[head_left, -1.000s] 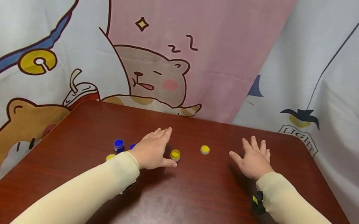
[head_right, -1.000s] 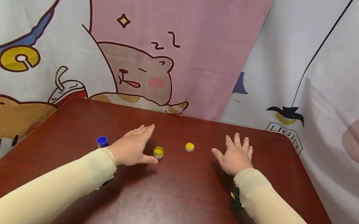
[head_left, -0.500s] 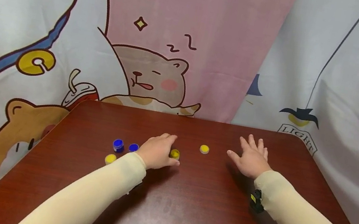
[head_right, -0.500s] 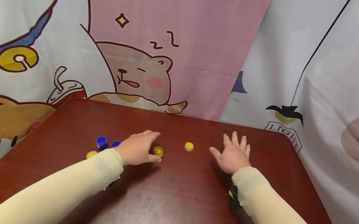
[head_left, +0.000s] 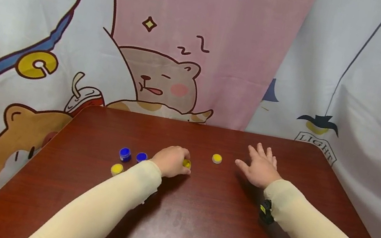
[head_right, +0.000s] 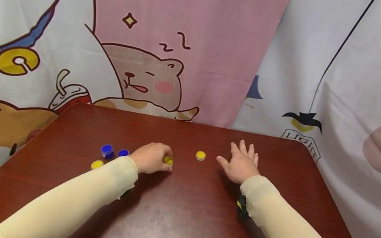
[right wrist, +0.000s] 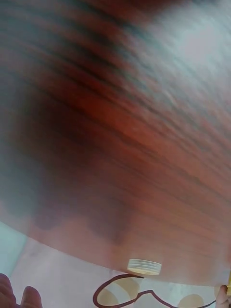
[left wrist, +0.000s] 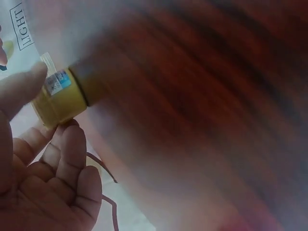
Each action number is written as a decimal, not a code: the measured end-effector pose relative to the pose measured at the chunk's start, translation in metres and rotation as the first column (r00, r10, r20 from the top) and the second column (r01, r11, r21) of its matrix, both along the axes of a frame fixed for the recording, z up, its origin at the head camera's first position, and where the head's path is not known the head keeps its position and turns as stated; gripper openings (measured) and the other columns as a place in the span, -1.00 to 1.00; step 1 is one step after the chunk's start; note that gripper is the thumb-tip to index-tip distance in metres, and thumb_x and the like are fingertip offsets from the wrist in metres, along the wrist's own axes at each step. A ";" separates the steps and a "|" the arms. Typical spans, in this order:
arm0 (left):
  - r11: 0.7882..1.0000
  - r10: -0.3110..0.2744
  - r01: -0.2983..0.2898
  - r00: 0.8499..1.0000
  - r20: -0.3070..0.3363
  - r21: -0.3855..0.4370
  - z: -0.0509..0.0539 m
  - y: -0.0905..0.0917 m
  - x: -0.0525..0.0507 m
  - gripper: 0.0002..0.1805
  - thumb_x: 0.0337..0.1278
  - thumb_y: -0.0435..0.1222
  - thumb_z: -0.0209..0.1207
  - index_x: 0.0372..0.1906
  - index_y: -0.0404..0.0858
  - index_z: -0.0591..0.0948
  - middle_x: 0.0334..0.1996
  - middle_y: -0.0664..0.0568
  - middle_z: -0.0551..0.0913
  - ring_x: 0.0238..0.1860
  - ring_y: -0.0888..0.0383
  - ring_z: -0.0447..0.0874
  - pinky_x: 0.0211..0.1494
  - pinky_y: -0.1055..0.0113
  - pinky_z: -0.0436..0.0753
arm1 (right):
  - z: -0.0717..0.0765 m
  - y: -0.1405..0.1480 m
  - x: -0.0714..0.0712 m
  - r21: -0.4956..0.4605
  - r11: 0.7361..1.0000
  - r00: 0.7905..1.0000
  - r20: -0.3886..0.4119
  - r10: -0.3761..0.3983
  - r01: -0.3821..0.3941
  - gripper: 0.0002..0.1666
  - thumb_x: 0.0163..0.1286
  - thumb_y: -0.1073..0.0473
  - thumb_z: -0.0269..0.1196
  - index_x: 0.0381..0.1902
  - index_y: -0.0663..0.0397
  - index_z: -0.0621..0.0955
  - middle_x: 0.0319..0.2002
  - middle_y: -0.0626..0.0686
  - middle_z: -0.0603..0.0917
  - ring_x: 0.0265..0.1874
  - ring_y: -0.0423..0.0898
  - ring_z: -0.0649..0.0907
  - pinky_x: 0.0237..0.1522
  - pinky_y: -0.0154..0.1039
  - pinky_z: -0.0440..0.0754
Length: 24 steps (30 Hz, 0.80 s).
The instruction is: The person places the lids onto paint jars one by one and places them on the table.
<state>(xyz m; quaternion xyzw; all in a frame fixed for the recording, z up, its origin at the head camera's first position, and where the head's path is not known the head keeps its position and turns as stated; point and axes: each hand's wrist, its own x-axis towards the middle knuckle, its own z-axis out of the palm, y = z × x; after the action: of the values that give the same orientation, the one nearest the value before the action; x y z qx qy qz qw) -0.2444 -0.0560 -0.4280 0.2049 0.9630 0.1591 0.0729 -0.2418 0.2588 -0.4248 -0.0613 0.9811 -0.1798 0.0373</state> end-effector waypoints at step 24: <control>0.998 0.057 -0.057 0.998 -0.015 -0.001 -0.002 0.007 -0.002 -0.66 0.19 -0.07 0.49 -0.05 -0.17 0.77 -0.18 0.07 0.77 -0.24 0.12 0.63 -0.03 0.18 0.68 | -0.017 -0.071 -0.039 0.251 0.925 0.948 -0.069 0.312 -0.286 -0.79 0.49 0.10 0.32 -0.36 0.04 0.70 -0.41 0.02 0.68 -0.30 0.02 0.66 -0.02 -0.02 0.66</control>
<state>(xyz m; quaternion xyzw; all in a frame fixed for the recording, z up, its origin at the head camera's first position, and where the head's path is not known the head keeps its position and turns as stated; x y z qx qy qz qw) -0.2459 -0.0490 -0.4300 0.1783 0.9691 0.1589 0.0613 -0.2809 0.1874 -0.4418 -0.2151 0.9752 -0.0495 0.0187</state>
